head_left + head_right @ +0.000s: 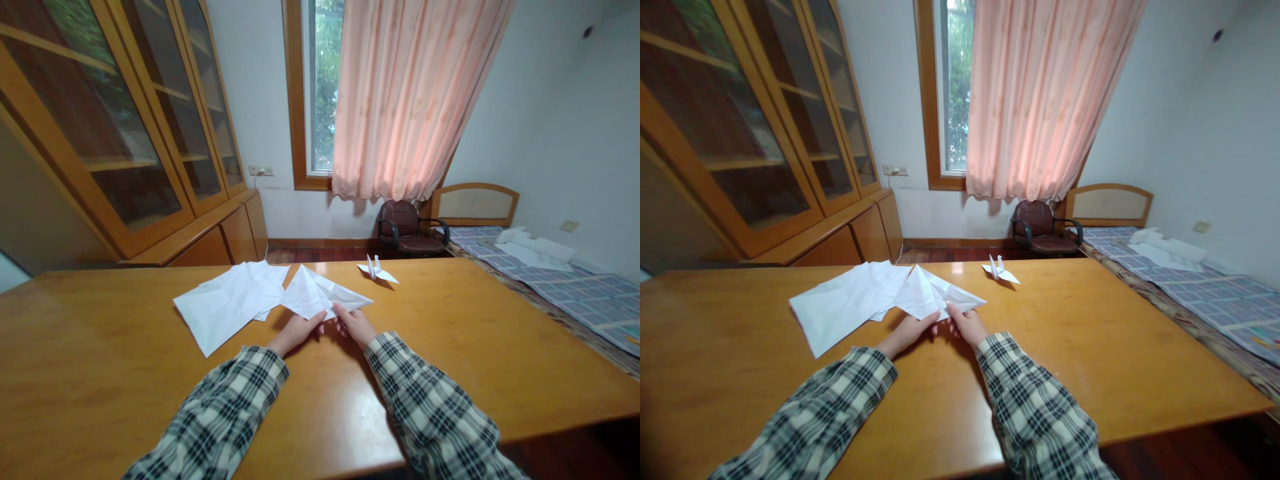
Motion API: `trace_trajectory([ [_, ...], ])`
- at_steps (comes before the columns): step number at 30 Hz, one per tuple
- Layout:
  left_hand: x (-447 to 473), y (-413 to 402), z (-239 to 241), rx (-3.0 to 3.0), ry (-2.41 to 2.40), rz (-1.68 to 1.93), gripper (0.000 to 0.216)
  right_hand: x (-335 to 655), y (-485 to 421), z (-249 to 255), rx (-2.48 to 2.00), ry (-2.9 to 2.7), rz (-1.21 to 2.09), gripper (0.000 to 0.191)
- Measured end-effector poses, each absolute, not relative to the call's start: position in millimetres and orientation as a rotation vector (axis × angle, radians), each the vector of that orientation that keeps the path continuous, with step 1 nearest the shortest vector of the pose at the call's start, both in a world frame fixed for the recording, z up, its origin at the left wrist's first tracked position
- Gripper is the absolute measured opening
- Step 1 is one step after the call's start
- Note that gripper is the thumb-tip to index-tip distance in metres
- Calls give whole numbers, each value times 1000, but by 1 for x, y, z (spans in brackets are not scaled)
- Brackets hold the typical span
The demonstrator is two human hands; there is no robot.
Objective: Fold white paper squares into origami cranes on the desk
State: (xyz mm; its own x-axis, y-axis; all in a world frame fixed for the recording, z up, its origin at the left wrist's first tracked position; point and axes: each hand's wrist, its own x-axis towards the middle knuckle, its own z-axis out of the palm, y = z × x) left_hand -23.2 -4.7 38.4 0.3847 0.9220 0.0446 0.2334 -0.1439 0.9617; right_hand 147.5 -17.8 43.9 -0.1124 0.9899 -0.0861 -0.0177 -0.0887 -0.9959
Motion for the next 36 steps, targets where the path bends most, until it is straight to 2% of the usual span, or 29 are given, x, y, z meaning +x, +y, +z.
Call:
trace_trajectory([
  [22, -23, -6, 43, 1709, 1185, 680, 57, 155, -8, 32, -1263, -1302, 1092, 57],
  [36, -23, -5, 43, 1697, 1236, 772, 57, 167, -4, 45, -1223, -1171, 1079, 59],
])
